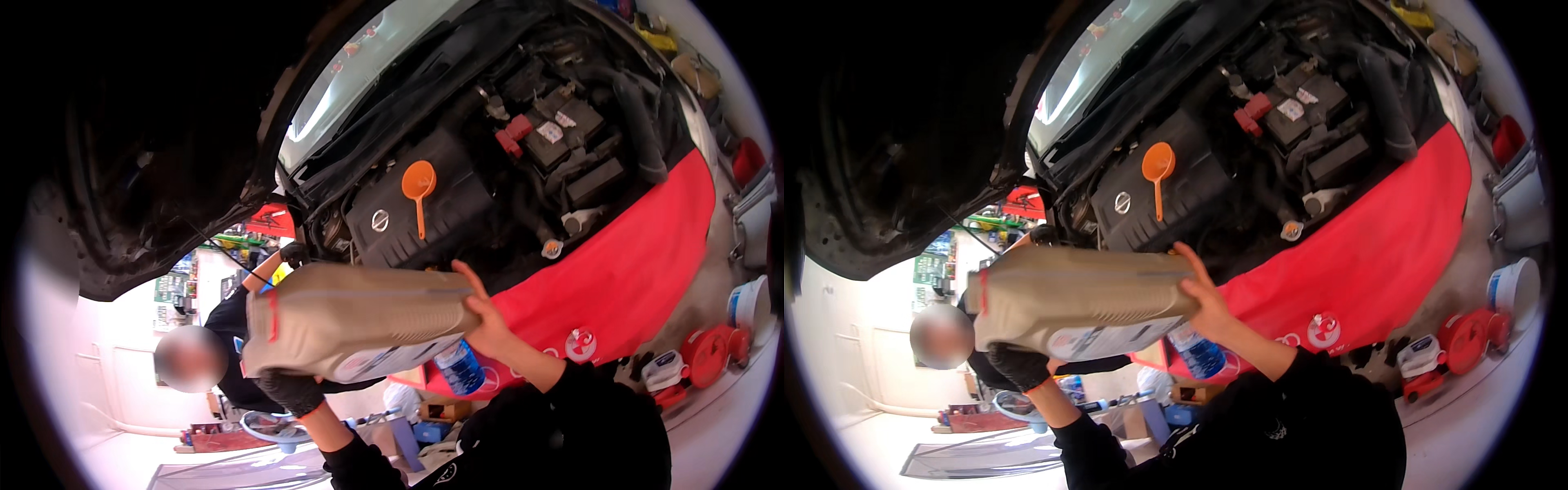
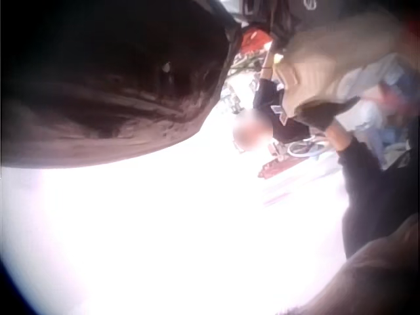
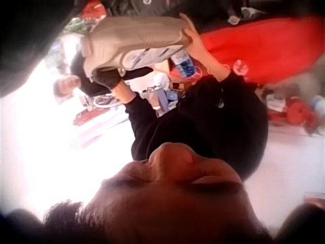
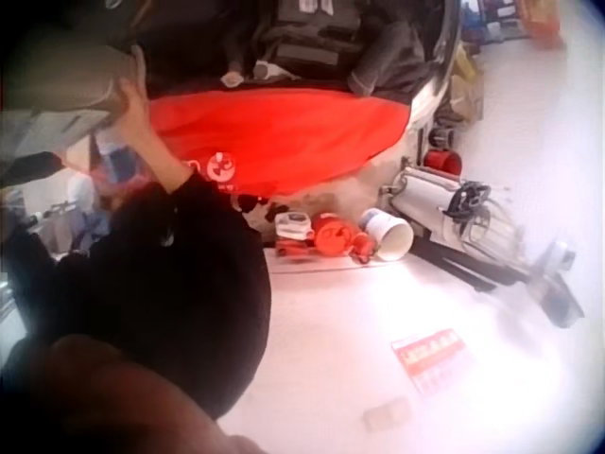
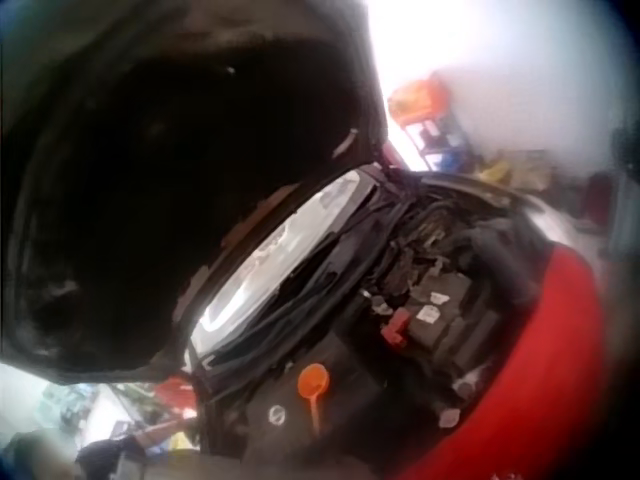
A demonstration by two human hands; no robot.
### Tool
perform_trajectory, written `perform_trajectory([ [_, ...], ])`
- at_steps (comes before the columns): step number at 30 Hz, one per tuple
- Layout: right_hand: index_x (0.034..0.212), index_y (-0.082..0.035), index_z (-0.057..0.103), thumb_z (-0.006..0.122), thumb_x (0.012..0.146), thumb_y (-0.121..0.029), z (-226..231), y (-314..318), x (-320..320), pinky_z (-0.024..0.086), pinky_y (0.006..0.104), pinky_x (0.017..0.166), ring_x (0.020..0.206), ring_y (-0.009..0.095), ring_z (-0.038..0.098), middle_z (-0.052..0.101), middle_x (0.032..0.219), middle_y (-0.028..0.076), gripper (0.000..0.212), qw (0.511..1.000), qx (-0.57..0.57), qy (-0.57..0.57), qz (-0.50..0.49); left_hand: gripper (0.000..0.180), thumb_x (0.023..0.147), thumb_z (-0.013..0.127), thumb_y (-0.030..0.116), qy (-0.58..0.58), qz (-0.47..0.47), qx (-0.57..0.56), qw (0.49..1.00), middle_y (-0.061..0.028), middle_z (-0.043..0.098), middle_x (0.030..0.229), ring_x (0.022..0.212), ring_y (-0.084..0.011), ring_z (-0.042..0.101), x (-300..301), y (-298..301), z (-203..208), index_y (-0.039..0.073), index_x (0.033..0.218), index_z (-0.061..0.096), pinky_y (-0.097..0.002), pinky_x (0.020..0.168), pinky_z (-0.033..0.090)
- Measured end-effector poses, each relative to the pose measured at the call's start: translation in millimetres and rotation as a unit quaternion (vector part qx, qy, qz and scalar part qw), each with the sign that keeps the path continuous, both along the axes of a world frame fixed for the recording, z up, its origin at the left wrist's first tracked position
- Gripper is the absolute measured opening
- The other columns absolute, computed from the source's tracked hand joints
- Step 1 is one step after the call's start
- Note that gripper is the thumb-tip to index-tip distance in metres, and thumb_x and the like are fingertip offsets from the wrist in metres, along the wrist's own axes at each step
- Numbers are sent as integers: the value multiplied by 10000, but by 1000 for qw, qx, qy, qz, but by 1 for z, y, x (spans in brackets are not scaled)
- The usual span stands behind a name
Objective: The person pours engine oil from a large container into the car's engine using a funnel. They then use a dipstick to check the oil level, wiping it with a cloth and reinserting it into the engine. The person repeats the pouring and checking process to ensure the correct oil level.
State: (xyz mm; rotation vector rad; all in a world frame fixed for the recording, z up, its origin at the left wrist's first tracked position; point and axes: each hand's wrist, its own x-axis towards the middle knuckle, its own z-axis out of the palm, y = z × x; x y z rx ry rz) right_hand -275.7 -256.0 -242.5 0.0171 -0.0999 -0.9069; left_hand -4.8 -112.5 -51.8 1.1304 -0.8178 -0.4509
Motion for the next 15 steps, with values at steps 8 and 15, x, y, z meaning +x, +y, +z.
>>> perform_trajectory([
  [8,1460,-129,275,578,879,-419,-68,-67,-54,349,400,1063,1273,286,427,437,1371,138,716,946,-14,235,-224,263,785,548,5,102,15,5,995,-124,643,908,757,-216,633,-78,-136,-135,-31,1042,593,-327,696,539],
  [15,1386,-93,391,393,961,-399,-75,-136,-106,413,415,1017,1214,280,493,499,1334,119,523,891,37,416,-178,285,761,630,-42,304,17,19,952,-89,635,878,704,-181,622,-125,-217,-193,9,1036,578,-269,599,519],
])
